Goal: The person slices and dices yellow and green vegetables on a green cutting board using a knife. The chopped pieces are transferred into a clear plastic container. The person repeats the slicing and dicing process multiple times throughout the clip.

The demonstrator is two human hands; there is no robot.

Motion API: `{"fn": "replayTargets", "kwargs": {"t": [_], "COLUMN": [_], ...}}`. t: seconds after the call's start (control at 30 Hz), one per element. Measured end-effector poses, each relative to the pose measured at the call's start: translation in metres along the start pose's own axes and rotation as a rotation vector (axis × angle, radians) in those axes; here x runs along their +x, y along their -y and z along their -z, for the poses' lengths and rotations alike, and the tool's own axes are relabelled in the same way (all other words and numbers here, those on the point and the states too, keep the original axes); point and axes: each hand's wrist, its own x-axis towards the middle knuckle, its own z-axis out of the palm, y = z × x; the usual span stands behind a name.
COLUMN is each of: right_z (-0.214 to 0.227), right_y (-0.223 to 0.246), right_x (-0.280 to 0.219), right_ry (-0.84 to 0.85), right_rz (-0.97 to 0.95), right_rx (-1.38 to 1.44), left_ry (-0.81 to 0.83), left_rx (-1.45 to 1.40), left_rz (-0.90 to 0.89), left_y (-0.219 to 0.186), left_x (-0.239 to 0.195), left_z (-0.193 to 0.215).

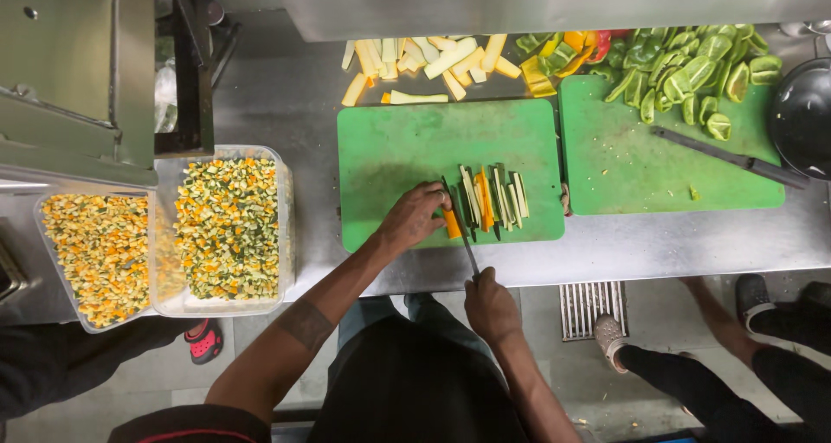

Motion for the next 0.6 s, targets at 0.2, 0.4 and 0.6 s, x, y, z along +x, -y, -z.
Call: {"fn": "replayTargets", "kwargs": {"t": [0.2,0.4,0.6], "right_z": [-0.023,-0.021,0.044], "right_y": [0.000,0.021,0.055], "right_x": [0.042,0.019,0.016], "right_ry": [-0.068,-0.160,0.147], "right_rz": [0.085,0.166,-0.052], "right_rx": [0.014,0.075,0.251], "left_ry": [-0.093,-0.063,0.010], "left_rx": [0.001,-0.046,-0.186], "left_rz": [-0.142,-0.107,0.011], "left_y": [0.004,0.001,0.017], "left_x": [0.005,0.004,0.013], "left_z": [0.001,0.006,0.006]}}
